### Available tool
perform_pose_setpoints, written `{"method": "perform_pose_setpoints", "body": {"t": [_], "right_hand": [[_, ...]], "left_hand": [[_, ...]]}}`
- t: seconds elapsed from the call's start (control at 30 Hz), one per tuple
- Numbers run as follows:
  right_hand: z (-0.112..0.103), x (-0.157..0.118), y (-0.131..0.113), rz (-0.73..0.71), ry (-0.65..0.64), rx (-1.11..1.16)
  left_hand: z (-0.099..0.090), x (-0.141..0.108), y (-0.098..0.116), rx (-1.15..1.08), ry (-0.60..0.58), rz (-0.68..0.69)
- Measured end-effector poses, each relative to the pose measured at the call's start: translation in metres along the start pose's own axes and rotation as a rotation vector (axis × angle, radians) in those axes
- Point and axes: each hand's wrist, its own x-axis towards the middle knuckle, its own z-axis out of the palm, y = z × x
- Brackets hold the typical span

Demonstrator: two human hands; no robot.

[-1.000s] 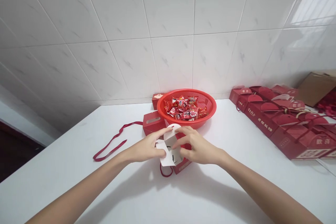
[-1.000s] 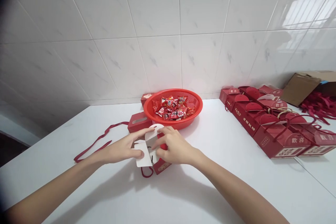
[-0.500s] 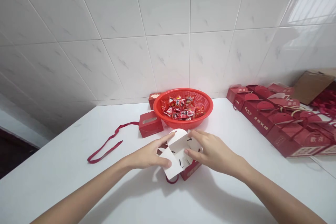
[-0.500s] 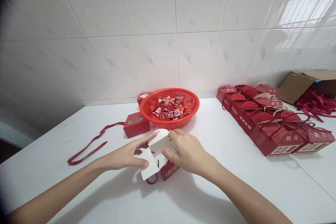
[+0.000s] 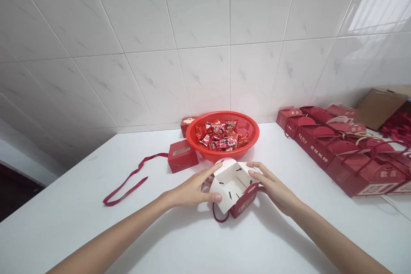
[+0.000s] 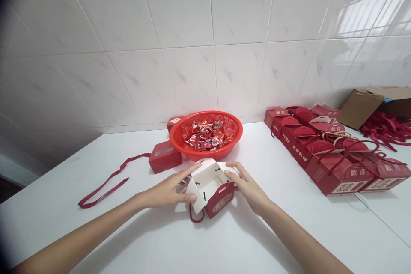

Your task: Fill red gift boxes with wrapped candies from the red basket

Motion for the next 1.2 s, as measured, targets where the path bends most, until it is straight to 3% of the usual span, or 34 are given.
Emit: {"method": "perform_pose_setpoints", "body": {"t": [0.17, 0.23, 0.3, 0.37, 0.53, 0.63, 0.97, 1.07, 1.2], "right_hand": [[-0.016, 0.004, -0.008, -0.188, 0.184, -0.013], [-0.021, 0.008, -0.014, -0.247, 0.251, 0.012], [-0.024, 0.012, -0.015, -0.269, 0.293, 0.068], [-0.022, 0.017, -0.013, -0.291, 0.322, 0.108], [-0.016, 0.024, 0.001, -0.342, 0.333, 0.105], [-0.018, 0.023, 0.007, -0.348, 0.331, 0.088], [-0.019, 0.013, 0.008, -0.291, 0.253, 0.005], [-0.018, 0.012, 0.007, -0.289, 0.246, 0.007], [-0.019, 0.013, 0.008, -0.304, 0.276, 0.005]], "left_hand": [[-0.047, 0.005, 0.039, 0.291, -0.102, -0.039], [-0.067, 0.016, 0.059, 0.346, -0.064, 0.004], [-0.08, 0.039, 0.073, 0.409, 0.04, 0.047], [-0.086, 0.075, 0.078, 0.517, 0.063, 0.094], [-0.08, 0.176, 0.066, 0.667, 0.008, -0.015], [-0.072, 0.207, 0.055, 0.666, 0.017, -0.072], [-0.076, 0.237, 0.022, 0.631, 0.017, -0.321], [-0.082, 0.237, 0.016, 0.582, 0.056, -0.307], [-0.091, 0.231, 0.011, 0.437, 0.14, -0.187]]}}
